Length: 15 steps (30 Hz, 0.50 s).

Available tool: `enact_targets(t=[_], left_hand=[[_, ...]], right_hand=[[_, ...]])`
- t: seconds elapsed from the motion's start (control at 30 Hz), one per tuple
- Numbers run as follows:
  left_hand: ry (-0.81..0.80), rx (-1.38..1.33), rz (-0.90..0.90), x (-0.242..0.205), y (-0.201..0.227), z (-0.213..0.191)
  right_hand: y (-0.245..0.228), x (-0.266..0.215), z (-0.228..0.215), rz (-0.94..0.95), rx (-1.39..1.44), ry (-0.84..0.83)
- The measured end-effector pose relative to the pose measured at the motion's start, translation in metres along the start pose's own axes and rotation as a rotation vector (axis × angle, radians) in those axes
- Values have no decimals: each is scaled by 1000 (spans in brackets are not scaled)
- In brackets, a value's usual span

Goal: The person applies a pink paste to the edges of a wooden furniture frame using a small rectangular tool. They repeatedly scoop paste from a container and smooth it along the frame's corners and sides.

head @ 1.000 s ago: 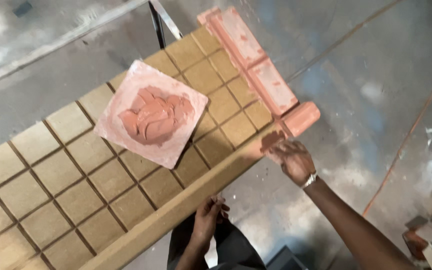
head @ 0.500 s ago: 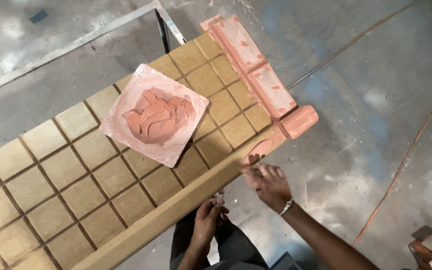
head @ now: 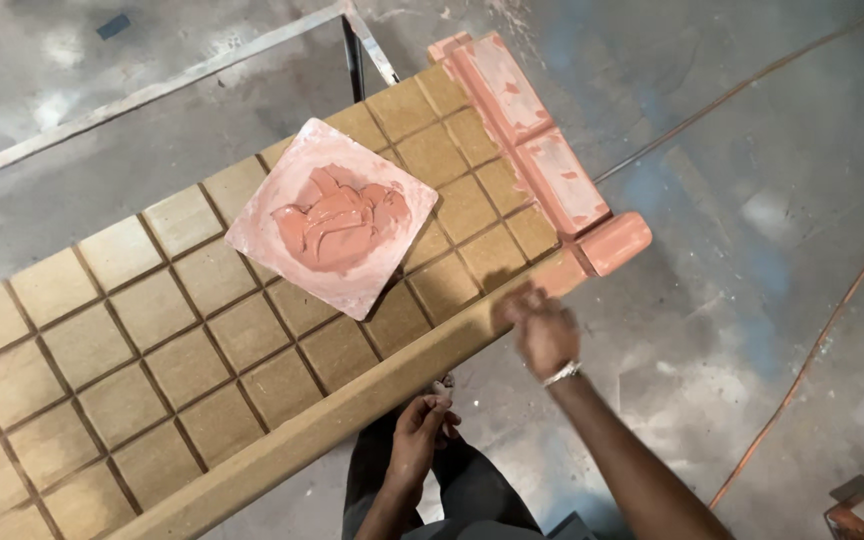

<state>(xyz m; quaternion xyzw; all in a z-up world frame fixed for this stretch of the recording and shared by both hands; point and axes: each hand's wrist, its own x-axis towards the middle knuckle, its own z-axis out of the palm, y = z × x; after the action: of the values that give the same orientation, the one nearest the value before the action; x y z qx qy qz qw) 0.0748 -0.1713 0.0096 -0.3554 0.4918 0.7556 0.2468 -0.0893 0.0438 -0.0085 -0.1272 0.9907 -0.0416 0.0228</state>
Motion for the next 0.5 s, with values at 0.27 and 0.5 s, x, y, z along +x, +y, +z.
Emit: enact_targets(t=[0.27, 0.5], left_hand=[[107, -12, 170, -34, -43, -65], [170, -29, 208, -76, -86, -143]], right_hand=[[-68, -42, -68, -338, 486, -109], [-180, -104, -55, -506, 383, 24]])
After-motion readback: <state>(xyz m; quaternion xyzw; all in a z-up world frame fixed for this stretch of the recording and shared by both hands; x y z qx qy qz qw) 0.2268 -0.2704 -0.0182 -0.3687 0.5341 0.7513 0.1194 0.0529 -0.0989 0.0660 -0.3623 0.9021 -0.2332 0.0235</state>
